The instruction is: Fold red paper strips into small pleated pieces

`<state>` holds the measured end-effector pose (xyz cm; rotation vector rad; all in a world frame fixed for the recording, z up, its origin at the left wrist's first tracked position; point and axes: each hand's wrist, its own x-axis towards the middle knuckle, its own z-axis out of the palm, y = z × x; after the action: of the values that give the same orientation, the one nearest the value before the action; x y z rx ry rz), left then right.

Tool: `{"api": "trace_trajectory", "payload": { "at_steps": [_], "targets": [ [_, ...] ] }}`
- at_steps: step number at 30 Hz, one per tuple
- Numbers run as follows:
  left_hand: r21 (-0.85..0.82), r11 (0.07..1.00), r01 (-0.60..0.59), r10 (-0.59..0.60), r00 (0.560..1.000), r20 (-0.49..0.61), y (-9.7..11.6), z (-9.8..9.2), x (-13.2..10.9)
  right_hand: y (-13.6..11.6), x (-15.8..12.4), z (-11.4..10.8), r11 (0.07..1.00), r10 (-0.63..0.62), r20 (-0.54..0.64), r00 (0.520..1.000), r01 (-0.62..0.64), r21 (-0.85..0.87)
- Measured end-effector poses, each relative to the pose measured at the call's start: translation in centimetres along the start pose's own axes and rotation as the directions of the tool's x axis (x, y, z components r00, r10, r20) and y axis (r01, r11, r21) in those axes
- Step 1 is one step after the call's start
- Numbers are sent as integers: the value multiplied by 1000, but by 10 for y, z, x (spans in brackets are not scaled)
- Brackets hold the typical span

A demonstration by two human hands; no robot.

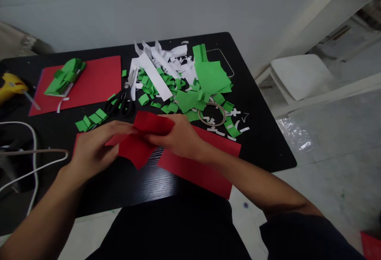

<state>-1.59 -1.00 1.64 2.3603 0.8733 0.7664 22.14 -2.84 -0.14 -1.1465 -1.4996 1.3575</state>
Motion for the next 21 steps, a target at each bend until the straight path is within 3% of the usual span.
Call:
{"api": "trace_trajectory", "payload": {
  "at_steps": [21],
  "targets": [
    [-55,998,15,-17,999,-39,-2,0,-3,2,-1,4,1000,-14,-19,1000,14,7]
  ]
}}
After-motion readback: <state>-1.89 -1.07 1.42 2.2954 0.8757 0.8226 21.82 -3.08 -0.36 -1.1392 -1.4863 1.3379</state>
